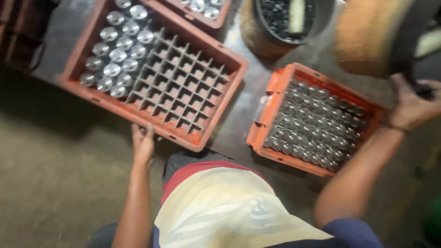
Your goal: The person uses a cylindrical brush to wipe the tops of metal caps arranged in an orange crate. The person then places the brush into a bucket and handles the caps with both hands, moving them between the crate and the bucket.
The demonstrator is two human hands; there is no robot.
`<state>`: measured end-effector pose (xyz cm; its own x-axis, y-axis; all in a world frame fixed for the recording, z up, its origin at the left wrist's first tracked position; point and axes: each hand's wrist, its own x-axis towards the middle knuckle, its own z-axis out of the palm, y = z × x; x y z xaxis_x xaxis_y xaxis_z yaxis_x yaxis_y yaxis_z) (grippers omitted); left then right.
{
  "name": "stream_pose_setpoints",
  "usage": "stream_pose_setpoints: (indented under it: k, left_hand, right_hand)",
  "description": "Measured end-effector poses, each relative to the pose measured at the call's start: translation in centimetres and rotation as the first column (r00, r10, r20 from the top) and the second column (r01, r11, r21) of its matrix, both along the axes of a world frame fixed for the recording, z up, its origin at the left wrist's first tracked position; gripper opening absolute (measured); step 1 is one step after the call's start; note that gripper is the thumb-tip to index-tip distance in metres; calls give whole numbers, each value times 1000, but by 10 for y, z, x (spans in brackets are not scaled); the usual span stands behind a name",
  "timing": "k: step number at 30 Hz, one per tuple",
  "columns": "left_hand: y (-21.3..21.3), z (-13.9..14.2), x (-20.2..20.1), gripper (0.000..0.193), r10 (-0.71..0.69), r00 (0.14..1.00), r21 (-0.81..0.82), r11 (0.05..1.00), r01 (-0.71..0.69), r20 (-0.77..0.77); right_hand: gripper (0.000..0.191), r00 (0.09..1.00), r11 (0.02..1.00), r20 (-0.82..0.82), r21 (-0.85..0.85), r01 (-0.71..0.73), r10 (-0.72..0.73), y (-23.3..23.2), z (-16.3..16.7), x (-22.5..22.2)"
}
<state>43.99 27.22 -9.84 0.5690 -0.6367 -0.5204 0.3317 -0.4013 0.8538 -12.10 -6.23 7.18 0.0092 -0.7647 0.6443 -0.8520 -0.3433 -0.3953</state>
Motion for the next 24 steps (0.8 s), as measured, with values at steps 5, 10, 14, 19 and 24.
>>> stream_pose_setpoints:
  k: [5,10,14,19,24]
  left_hand:
    - [-16,-2,0,48,-4,1000,-6,1000,4,2]
    - [-18,4,2,47,44,998,25,999,-43,-51]
    - [-18,10,6,51,77,997,38,996,-76,-28]
    - [-23,21,35,84,153,979,9,988,-156,133]
    - [-51,47,127,87,-16,484,82,990,-116,875]
  right_hand:
    - [47,862,946,396,190,261,-317,-92,-51,33]
    - [47,974,964,16,148,223,-227,-94,-90,74]
    - [61,885,996,464,89,-14,-29,-77,-90,109]
    - [48,674,698,724,557,-449,-145,73,-129,239]
    - [56,365,257,749,570,-781,-552,180,-168,349]
